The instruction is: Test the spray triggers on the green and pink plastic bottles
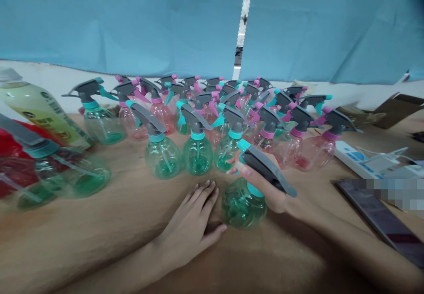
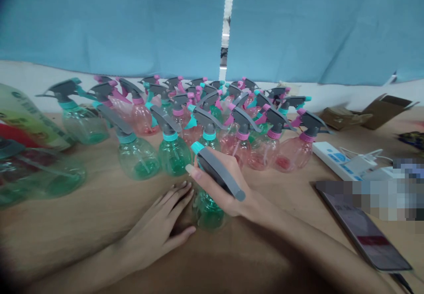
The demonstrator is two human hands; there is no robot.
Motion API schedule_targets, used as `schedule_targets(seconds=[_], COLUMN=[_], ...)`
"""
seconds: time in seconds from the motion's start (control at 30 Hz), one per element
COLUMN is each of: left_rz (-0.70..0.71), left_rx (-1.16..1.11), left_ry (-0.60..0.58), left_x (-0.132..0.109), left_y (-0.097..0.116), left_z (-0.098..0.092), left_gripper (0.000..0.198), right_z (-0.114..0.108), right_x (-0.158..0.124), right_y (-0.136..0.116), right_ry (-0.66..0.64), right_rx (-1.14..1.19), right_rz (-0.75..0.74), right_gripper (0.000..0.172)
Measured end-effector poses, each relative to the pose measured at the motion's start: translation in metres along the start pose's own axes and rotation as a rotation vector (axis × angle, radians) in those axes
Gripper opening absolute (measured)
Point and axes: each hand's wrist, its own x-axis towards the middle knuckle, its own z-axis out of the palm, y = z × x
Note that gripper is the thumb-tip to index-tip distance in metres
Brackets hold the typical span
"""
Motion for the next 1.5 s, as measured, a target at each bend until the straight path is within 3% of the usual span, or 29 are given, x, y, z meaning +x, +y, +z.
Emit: schedule_targets(seconds=[0.23,0.4,0.7,1.13,1.3,1.5], left_rz=[-0.007,0.000,-0.005,-0.008,-0.012,-0.002], left_rx=[-0.008,-0.003,0.021,-0.002,-0.016,-0.006], left_ry=[-0.001,0.000,-0.017,-0.008,0.004,0.000], left_x=[0.0000,0.0003,0.0007,0.0002,0.0002,0.0010], left_y=[0.0012,0.0017,0.0022,0.0017,0.0008,0.0013], left_z=[-0.0007,-0.0019,0.0001,-0.0003,0.0001,-0.0008], left_gripper=[0.067,0.068,0.069,0.067,0.065,0.067], right_z=[-0.0024,-0.0042,-0.0002,-0.0021,-0.0011,0.0023], right_x=[-0.0009,-0.0021,-0.0045,-0.0046,-0.0032,-0.0053], right_y=[-0.0051,-0.0067,0.0008,0.0013,0.0011,0.0012], right_ry=[-0.011,-0.026,-0.002,-0.032,-0.025,-0.036], right_rx=[-0.065,-0.026,0.095,0.030,0.135,0.239], right_rz=[0.002,0.016,-0.006,0.055,0.012,0.069], right_gripper=[0.026,0.013,0.023,0.024,0.023,0.026])
